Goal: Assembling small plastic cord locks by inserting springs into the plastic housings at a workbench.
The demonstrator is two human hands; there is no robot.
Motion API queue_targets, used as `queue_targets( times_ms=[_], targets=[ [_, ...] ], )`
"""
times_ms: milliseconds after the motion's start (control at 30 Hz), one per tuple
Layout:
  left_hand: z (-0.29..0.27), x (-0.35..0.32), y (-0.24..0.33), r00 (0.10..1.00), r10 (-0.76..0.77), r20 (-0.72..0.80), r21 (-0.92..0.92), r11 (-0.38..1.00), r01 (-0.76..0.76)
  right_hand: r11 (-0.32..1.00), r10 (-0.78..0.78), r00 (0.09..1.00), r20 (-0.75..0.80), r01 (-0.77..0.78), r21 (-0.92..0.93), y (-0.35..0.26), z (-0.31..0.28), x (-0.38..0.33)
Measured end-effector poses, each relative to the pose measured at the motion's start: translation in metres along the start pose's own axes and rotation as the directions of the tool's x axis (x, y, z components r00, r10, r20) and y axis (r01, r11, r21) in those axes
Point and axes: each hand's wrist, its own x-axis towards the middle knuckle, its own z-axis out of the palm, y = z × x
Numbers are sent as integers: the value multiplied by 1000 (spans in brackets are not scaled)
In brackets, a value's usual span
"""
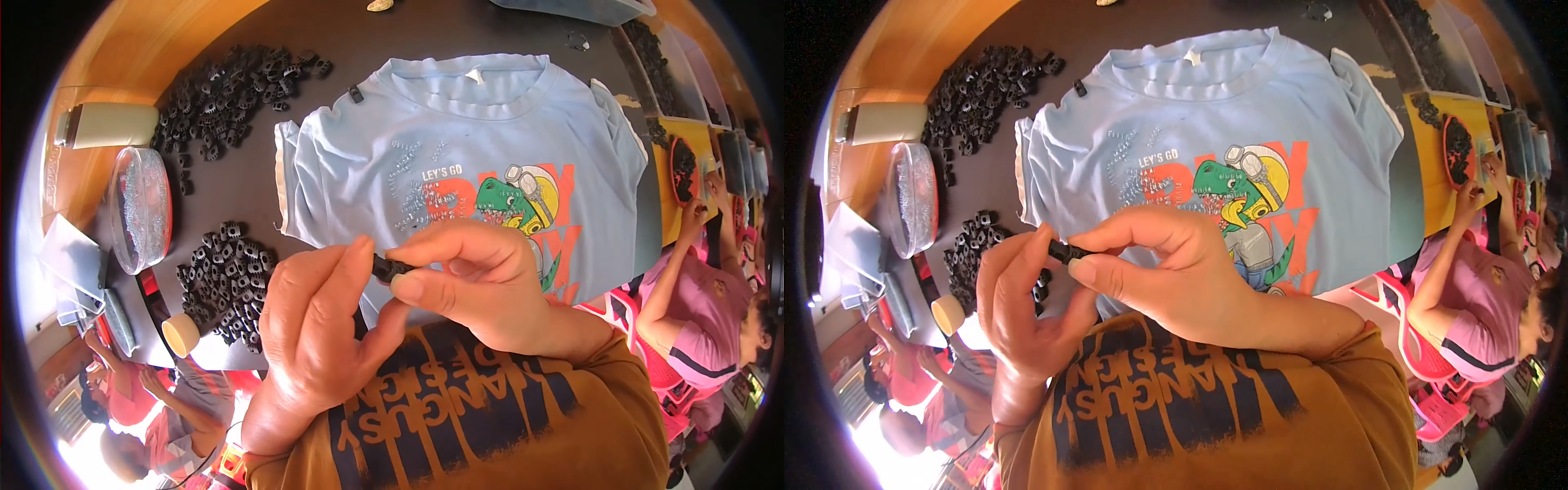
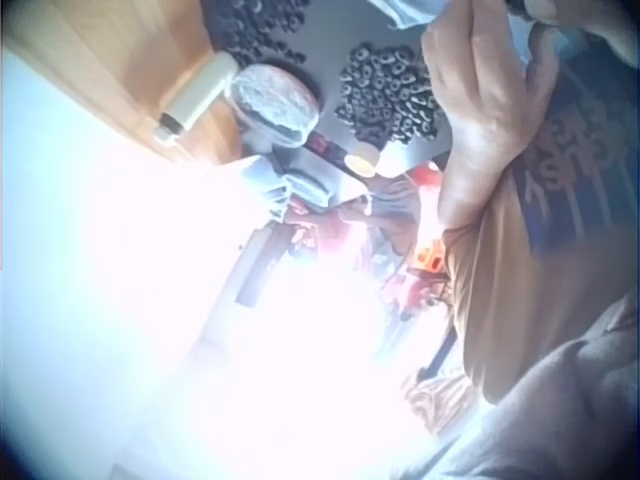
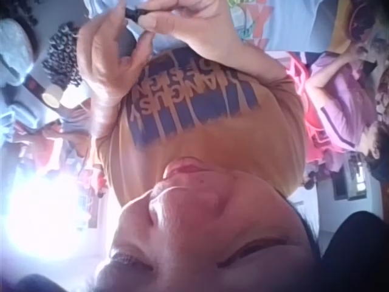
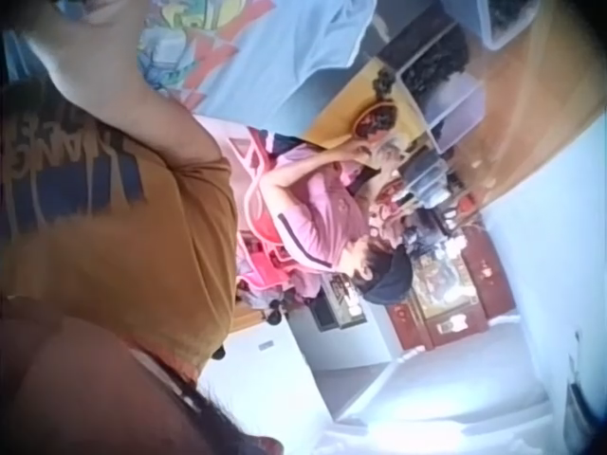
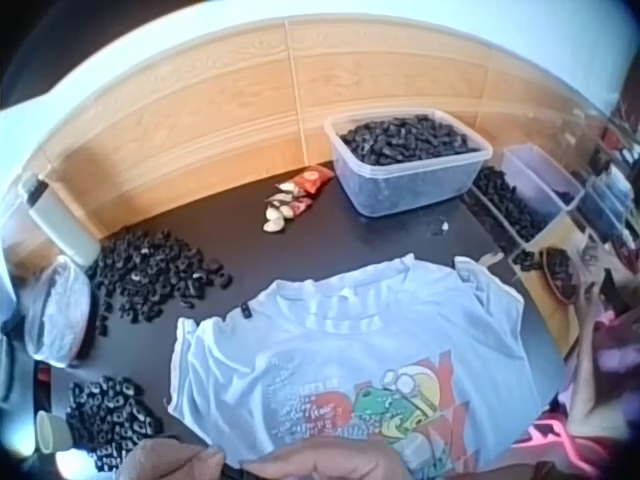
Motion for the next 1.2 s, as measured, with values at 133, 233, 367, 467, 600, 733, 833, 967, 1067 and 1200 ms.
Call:
queue_targets(
  times_ms=[133,233,367,467,600,733,833,967,1067,1200],
  targets=[
    [5,-3,1,993,103,-57,136,986,-94,980,120,992,42,-125,155,-4,0,-1],
    [5,-2,1,991,115,-62,159,982,-104,971,121,992,46,-128,200,-3,2,0],
    [5,1,-6,964,264,-28,187,949,-254,976,93,995,48,-100,193,0,2,1],
    [6,6,-7,967,254,-33,166,955,-245,994,44,999,8,-44,99,0,2,2],
    [8,13,-9,968,244,-64,121,964,-235,954,142,990,4,-138,266,2,1,1],
    [-2,21,-11,1000,27,-13,-49,998,-28,936,242,969,57,-248,249,-9,0,1],
    [-3,44,-23,990,-130,-45,-144,982,123,938,216,974,71,-227,263,-14,2,-1],
    [10,107,-22,929,-363,72,-394,846,360,927,277,956,93,-291,237,-10,-1,-3],
    [27,168,-18,950,-294,107,-447,839,310,913,291,946,147,-320,254,-5,-3,0],
    [45,257,-28,995,-10,100,-267,963,37,918,272,943,193,-314,241,-4,-2,5]
  ],
)
